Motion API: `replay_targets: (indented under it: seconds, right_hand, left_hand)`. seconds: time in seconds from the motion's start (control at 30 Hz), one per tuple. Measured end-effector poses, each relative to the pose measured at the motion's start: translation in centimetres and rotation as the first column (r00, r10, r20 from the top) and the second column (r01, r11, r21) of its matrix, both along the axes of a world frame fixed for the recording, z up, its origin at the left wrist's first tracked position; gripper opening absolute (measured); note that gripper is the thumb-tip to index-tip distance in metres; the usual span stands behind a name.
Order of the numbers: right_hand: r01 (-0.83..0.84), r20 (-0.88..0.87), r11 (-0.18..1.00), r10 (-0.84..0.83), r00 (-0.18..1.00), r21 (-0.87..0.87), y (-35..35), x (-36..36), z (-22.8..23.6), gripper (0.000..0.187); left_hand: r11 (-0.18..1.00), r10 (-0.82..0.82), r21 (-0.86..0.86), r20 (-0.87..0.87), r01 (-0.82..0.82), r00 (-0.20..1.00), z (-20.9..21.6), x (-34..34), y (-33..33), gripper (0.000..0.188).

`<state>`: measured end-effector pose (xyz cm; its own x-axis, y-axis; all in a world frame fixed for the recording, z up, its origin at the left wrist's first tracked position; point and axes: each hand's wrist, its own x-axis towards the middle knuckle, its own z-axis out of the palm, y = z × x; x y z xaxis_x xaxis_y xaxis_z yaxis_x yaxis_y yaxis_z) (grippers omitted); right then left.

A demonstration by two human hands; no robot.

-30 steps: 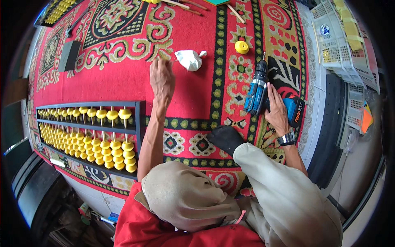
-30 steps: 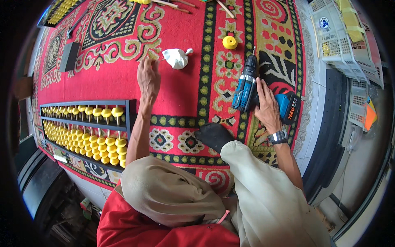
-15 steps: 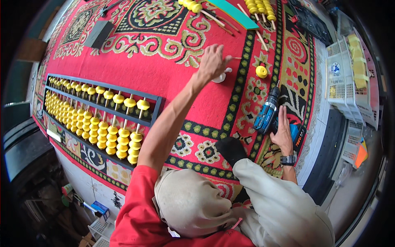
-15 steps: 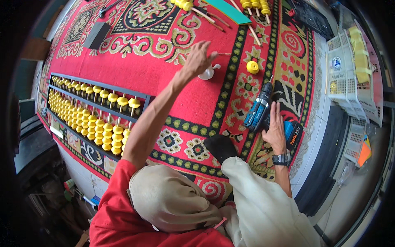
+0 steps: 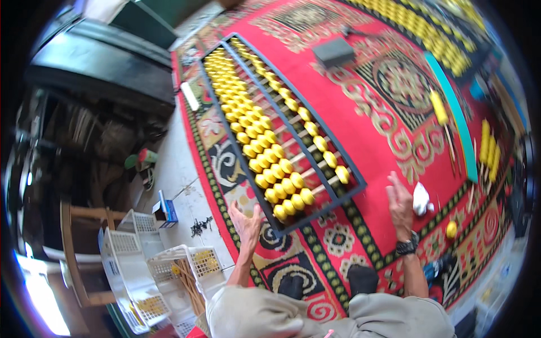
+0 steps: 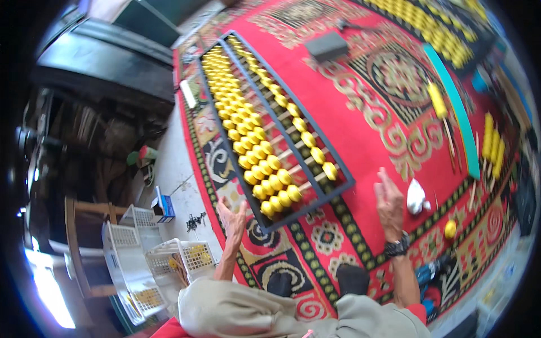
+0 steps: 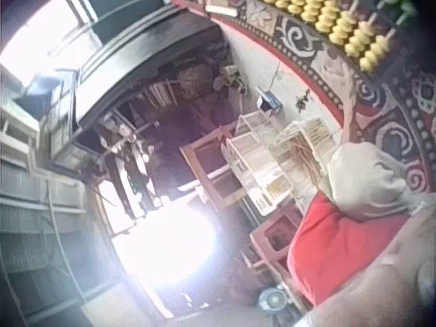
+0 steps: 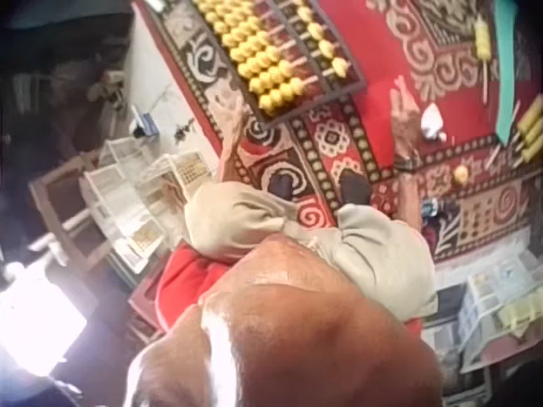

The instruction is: Assembling a large abacus by attaching the frame and using a power drill to secure screws.

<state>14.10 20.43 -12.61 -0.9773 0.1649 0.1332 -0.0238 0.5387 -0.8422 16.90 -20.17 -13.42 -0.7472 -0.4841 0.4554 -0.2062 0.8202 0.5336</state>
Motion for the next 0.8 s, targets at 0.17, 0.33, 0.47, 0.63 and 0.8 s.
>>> replay_targets:
  seconds: [0.17, 0.33, 0.47, 0.63, 0.8]
  right_hand:
    - [-0.277, 0.039, 0.899, 0.281, 0.959, 0.338, -7.4, -7.9, -2.9, 0.033]
    - [-0.379, -0.011, 0.885, 0.397, 0.918, 0.27, -6.1, -9.1, -3.4, 0.029]
    - [-0.477, -0.024, 0.834, 0.502, 0.864, 0.276, -5.4, -10.0, -2.8, 0.036]
    - [-0.454, -0.094, 0.826, 0.508, 0.856, 0.334, -5.0, -9.8, -0.6, 0.033]
    - [-0.408, 0.005, 0.762, 0.469, 0.883, 0.502, -7.6, -8.2, 4.8, 0.033]
  left_hand:
    - [0.927, -0.197, 0.375, 0.471, 0.008, 0.86, -3.7, 1.6, -3.0, 0.057]
    - [0.728, -0.307, 0.686, 0.317, 0.007, 0.897, -3.6, 0.2, -1.7, 0.043]
    - [0.855, -0.307, 0.517, 0.449, 0.036, 0.839, -1.2, -1.2, 0.6, 0.03]
    - [0.798, -0.348, 0.599, 0.372, 0.064, 0.861, -1.8, -1.0, 0.2, 0.029]
    - [0.642, -0.446, 0.763, 0.295, 0.073, 0.845, -4.2, -0.1, -2.6, 0.027]
